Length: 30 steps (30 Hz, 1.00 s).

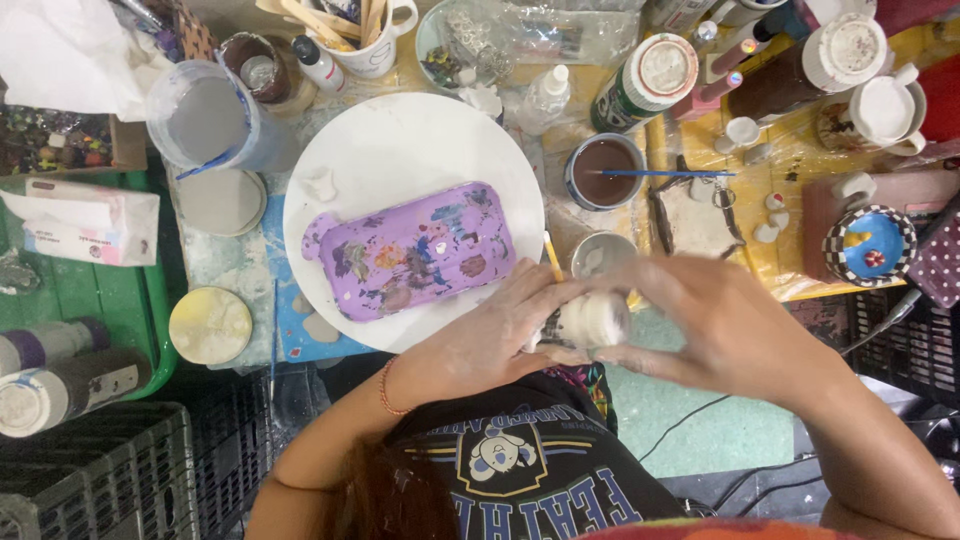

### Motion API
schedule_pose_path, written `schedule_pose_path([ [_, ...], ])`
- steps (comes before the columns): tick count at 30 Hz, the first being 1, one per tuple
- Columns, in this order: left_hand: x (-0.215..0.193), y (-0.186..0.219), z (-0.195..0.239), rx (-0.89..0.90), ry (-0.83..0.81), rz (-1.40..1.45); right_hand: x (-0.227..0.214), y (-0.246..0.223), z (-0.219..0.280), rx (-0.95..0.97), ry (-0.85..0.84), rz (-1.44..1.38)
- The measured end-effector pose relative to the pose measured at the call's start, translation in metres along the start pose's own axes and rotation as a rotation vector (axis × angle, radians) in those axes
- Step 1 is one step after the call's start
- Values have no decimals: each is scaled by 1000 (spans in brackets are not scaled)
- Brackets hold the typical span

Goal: The person applies glaze to a small ceramic object using a brush. They dispense white glaze from a bottle onto a purple palette and use a paintbrush to apply brown glaze from a jar onto the ceramic piece while holding it by hand.

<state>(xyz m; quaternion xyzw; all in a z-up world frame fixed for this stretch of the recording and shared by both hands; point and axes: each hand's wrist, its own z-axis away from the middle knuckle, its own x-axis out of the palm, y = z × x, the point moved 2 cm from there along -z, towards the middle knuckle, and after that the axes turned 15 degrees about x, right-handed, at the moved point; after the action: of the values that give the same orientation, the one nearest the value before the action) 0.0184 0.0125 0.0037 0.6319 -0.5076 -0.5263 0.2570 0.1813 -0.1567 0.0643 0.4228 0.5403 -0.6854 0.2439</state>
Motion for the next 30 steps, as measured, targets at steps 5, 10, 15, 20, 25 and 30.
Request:
schedule_pose_path([
  [5, 10, 3, -4, 53, 89, -89, 10, -14, 9, 38, 134, -2],
  [10, 21, 1, -14, 40, 80, -77, 25, -10, 22, 377, 178, 23],
  [15, 7, 1, -16, 29, -30, 161, 5, -3, 30, -77, 168, -28],
  [20, 24, 1, -22, 25, 52, -42, 33, 8, 42, 206, 272, -278],
  [25, 36, -7, -30, 29, 114, -133, 56, 16, 46, 749, 243, -380],
  [30, 17, -14, -29, -56, -62, 126, 18, 9, 34, 287, 193, -250],
])
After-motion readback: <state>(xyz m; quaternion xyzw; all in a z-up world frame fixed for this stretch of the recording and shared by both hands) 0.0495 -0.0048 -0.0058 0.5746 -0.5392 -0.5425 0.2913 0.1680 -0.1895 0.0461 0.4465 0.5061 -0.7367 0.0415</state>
